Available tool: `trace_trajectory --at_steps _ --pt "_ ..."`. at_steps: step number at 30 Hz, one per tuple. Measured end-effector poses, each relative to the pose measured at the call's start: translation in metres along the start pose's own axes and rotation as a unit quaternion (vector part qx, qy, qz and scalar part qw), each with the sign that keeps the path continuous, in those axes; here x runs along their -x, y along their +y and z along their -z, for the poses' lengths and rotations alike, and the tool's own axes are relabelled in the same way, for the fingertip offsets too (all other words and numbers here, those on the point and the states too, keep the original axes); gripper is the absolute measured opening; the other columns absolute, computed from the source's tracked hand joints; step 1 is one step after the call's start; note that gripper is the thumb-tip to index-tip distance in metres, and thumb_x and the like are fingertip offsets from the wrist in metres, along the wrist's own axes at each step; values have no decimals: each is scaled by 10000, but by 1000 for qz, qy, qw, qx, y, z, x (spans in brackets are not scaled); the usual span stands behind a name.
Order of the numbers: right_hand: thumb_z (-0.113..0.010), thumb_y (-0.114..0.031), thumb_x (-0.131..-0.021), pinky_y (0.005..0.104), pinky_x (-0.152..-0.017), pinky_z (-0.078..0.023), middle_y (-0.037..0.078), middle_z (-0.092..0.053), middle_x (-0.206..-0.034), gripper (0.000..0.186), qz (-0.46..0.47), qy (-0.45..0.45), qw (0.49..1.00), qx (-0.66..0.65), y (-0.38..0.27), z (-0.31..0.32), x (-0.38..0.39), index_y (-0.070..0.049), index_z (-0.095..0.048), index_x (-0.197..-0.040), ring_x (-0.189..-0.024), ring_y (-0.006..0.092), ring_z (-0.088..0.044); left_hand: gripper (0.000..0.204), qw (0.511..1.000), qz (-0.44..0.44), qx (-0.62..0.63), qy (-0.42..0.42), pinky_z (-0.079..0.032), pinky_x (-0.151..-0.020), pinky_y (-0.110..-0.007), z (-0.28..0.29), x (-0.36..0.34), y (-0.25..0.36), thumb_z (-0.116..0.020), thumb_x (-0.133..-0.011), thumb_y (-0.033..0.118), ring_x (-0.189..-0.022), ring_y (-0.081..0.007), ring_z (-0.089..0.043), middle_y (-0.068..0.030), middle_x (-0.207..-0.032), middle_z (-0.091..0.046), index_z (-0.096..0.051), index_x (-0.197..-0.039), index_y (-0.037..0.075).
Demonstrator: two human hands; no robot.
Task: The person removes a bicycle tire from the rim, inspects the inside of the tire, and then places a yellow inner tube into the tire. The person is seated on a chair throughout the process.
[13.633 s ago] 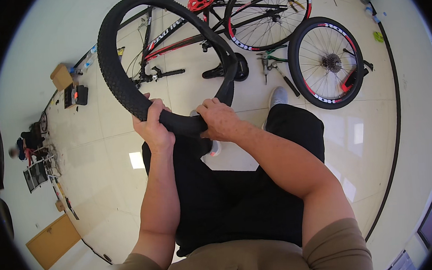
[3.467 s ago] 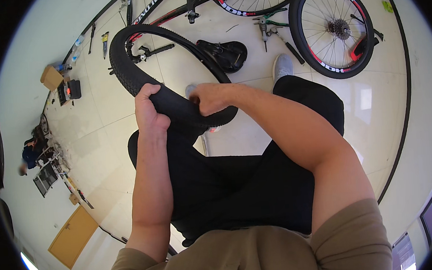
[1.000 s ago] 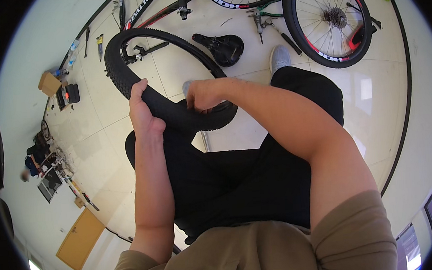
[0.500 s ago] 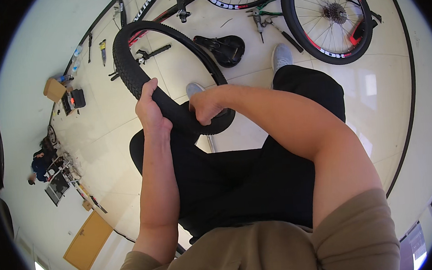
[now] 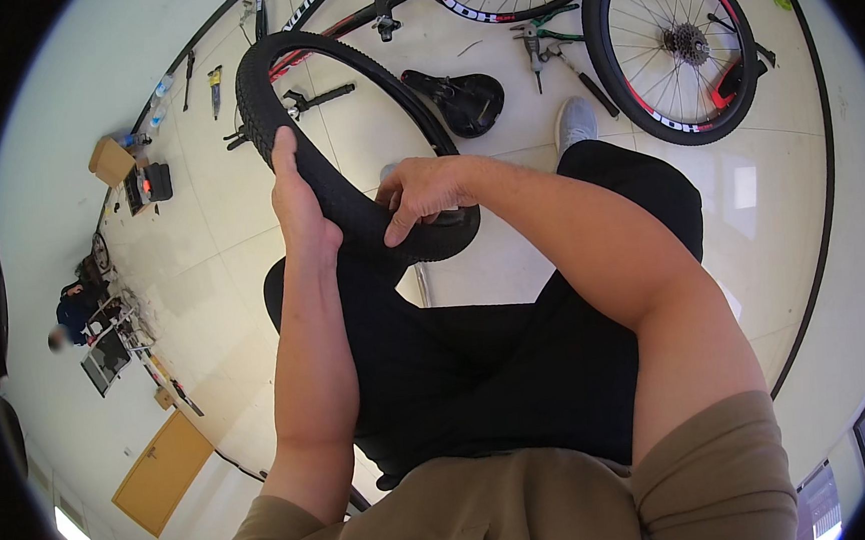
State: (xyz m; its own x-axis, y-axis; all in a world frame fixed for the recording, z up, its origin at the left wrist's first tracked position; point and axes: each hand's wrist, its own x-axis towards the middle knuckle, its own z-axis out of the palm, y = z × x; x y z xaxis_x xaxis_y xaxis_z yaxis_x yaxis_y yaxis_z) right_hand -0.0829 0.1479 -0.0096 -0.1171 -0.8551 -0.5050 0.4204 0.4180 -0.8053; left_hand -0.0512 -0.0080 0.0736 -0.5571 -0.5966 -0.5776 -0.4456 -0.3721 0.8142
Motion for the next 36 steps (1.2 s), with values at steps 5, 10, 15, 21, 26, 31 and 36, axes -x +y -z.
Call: trace_trajectory --at_steps 5,10,15,21,26,31,36 --pt "-919 -330 -734 410 -977 -522 202 -666 -1276 756 37 54 994 84 6 -4 -6 51 -630 -1320 -1151 313 -646 697 997 -51 -55 4 -538 -879 -361 10 -15 -9 -635 -972 526 -1006 -233 -665 -157 -1133 -687 -601 -1233 -120" --pt "-872 -418 -783 419 -906 -526 170 -738 -1088 615 7 -7 990 142 -14 3 5 11 -721 -1197 -1024 306 -690 733 997 -23 -71 34 -542 -859 -369 9 -14 -5 -631 -961 560 -1001 -236 -656 -152 -1110 -676 -597 -1228 -121" --pt "-845 -425 -800 400 -828 -532 146 -751 -995 554 2 -5 985 172 -12 8 6 -4 -737 -1142 -931 271 -706 727 996 -20 -70 47 -538 -914 -388 4 -11 -5 -616 -968 568 -1039 -245 -644 -129 -1143 -652 -573 -1280 -87" --pt "-845 -419 -797 403 -834 -533 149 -751 -1000 554 10 -2 983 186 -16 9 10 6 -740 -1136 -940 275 -705 675 999 -13 -35 7 -515 -979 -397 -2 -1 -1 -616 -978 539 -1113 -251 -629 -115 -1214 -650 -569 -1323 -39" --pt "-862 -340 -784 393 -854 -527 141 -748 -1013 516 19 -3 992 124 -11 6 7 12 -737 -1140 -961 265 -693 634 1000 9 3 -29 -504 -996 -387 -4 2 4 -614 -985 524 -1135 -253 -631 -109 -1251 -653 -578 -1330 -6" --pt "-879 -214 -757 353 -799 -504 106 -720 -928 384 36 28 997 57 -10 4 1 23 -712 -1010 -869 215 -650 616 997 16 41 -57 -454 -1067 -421 2 1 -3 -575 -992 582 -1197 -250 -577 -59 -1277 -631 -577 -1361 89" --pt "-905 -236 -736 359 -706 -460 66 -634 -818 351 77 78 993 -35 -14 10 -6 -12 -680 -888 -777 190 -572 647 990 10 124 -72 -456 -1060 -409 3 22 -31 -441 -1031 647 -1208 -232 -561 -46 -1293 -608 -544 -1386 117"
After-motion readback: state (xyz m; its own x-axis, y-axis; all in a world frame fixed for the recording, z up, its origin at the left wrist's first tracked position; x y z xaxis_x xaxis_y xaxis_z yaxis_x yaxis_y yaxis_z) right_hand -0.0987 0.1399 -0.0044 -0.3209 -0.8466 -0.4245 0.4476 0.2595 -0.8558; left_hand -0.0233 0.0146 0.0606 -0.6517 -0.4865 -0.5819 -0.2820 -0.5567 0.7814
